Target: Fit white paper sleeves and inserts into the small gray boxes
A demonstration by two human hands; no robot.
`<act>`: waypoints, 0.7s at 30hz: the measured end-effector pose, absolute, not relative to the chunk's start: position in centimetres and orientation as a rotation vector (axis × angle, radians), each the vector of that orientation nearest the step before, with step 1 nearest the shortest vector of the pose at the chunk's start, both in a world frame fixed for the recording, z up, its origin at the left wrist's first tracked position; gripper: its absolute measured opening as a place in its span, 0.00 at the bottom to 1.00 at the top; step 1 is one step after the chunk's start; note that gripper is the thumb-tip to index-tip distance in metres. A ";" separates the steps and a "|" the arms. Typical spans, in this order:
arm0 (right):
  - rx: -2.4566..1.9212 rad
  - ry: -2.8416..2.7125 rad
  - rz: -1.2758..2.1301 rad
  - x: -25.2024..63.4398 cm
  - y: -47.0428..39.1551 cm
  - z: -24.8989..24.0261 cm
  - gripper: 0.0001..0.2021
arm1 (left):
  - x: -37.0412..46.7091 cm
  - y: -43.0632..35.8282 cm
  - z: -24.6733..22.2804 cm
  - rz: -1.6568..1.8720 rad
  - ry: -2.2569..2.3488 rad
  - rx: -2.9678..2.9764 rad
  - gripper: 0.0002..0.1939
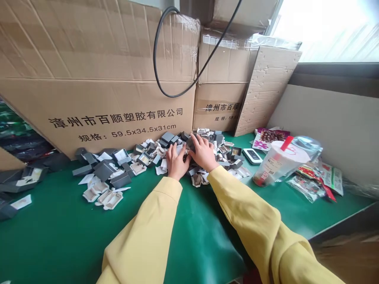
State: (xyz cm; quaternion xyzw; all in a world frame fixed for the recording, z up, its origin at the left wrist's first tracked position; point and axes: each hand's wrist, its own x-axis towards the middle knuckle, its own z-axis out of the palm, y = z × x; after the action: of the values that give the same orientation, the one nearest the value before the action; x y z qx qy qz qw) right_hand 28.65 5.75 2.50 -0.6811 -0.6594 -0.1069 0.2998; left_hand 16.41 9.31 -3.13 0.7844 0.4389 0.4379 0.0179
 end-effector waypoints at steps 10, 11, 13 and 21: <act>-1.887 -1.542 -0.333 35.8 2.4 4.3 0.22 | 16.7 3.1 1.9 1.074 1.318 2.776 0.25; -1.954 -1.482 -0.332 37.2 1.5 3.5 0.21 | 17.1 1.8 1.9 1.023 1.232 2.844 0.26; -2.072 -1.406 -0.295 39.9 -0.2 1.5 0.21 | 17.8 -0.4 1.4 0.892 1.011 2.974 0.26; -1.918 -1.385 0.121 38.6 -0.2 -4.2 0.24 | 17.2 -0.2 -1.4 0.629 1.116 2.922 0.27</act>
State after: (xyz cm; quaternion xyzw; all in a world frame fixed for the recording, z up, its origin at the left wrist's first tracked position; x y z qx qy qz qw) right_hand 38.60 -0.21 -4.16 -0.7500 -0.5415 0.0472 0.3769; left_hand 17.20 -0.19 -1.40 0.9155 0.3497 0.1972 -0.0243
